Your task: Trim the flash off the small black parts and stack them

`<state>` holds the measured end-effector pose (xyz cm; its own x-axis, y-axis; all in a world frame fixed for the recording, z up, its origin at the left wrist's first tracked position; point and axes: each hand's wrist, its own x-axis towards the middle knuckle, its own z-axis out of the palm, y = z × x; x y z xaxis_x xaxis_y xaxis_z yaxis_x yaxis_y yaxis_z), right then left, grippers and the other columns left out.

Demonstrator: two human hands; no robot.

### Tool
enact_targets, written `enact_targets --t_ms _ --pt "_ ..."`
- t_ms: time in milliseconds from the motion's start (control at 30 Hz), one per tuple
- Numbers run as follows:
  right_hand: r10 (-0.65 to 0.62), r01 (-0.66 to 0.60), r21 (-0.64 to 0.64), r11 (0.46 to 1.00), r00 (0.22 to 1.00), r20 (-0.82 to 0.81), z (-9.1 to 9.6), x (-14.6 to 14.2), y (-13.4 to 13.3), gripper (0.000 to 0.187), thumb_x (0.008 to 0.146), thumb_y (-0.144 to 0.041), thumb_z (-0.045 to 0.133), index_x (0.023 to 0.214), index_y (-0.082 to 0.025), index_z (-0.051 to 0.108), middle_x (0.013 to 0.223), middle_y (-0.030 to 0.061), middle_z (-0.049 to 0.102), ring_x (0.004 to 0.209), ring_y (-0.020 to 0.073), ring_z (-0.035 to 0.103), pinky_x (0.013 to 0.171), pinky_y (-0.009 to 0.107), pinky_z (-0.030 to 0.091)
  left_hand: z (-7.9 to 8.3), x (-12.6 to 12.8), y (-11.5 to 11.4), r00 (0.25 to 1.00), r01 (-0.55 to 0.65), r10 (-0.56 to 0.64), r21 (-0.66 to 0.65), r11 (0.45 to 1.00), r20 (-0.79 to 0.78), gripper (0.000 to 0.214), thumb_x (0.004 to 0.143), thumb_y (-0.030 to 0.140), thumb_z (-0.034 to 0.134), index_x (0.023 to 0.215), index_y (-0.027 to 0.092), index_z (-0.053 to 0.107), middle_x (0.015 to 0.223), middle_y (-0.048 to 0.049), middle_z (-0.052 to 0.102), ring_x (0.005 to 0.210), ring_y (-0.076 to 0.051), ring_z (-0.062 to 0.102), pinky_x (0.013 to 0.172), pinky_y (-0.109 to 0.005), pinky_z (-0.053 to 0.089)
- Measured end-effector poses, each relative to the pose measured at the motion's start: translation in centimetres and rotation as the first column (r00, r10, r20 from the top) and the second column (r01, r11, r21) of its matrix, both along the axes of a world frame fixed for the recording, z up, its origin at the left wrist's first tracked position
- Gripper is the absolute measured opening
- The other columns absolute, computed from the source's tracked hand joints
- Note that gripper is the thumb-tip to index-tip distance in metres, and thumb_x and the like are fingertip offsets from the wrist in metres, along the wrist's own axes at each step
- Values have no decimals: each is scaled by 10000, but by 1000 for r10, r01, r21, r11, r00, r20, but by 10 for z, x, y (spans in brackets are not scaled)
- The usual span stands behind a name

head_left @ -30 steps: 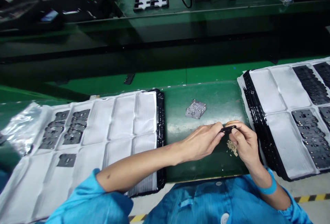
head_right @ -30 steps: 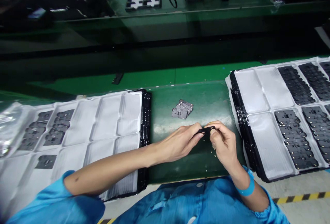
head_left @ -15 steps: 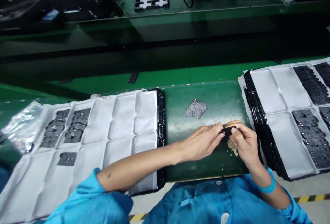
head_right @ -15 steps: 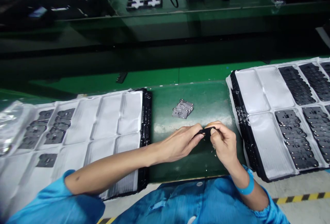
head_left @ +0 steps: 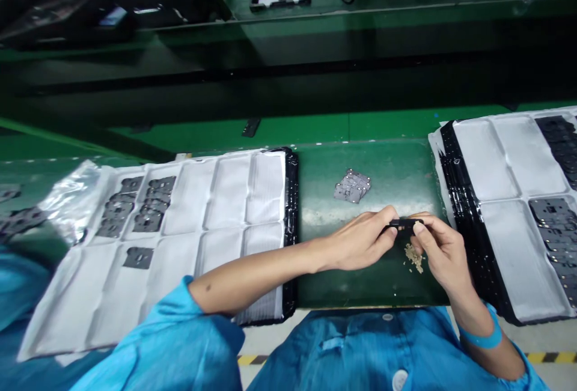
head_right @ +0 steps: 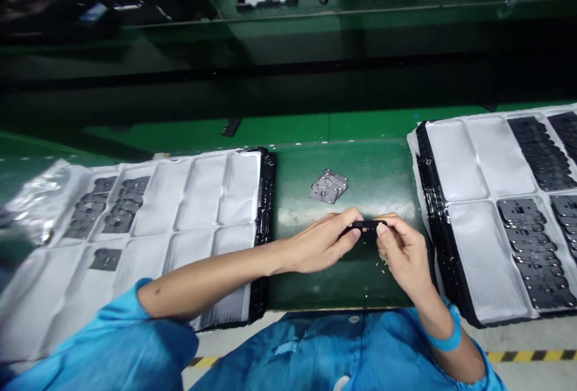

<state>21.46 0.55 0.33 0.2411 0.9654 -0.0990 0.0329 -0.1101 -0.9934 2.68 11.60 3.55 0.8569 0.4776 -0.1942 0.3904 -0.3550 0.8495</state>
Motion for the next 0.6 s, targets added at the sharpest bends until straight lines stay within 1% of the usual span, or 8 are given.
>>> enact_targets --t_ms 67,133,200,333,467,600 --pt "-43 43 10 999 998 38 1 -3 0 210 1061 -379 651 999 -204 750 632 -41 556 516 119 515 510 254 432 3 -1 0 998 -51 55 -100 994 35 106 1053 292 390 981 236 444 729 39 518 659 -164 515 648 -293 374" --pt "-64 61 53 997 996 61 2 -8 -1 204 1071 -371 647 995 -207 742 682 -29 584 525 117 537 519 259 447 5 -3 -2 988 -107 126 -190 976 94 151 1054 293 373 945 230 457 712 41 518 654 -155 505 649 -286 381" --pt "-83 74 107 991 993 79 1 -12 -2 184 1077 -339 642 992 -210 741 748 -15 611 549 117 564 538 264 466 4 -4 -5 972 -144 184 -245 959 150 199 1059 304 357 910 225 461 703 38 512 651 -150 485 648 -284 381" --pt "-94 72 183 981 989 114 -2 -15 -6 138 1084 -258 628 1025 -224 748 819 -10 611 585 113 584 571 270 482 0 -4 -11 948 -166 227 -261 951 224 257 1081 343 336 889 222 455 678 40 462 632 -149 431 630 -288 355" --pt "-89 54 227 972 985 145 -3 -16 -7 131 1080 -217 621 1061 -227 751 857 -1 622 581 114 591 565 277 491 -1 -4 -12 939 -188 248 -246 951 240 283 1084 347 320 845 230 412 669 43 428 620 -145 393 617 -291 326" --pt "-103 61 246 967 982 162 -1 -18 -7 135 1078 -204 613 1084 -225 746 922 14 646 575 106 588 552 274 500 1 -6 -9 939 -150 211 -229 962 273 247 1070 339 354 856 229 409 696 41 428 640 -148 398 631 -297 331"
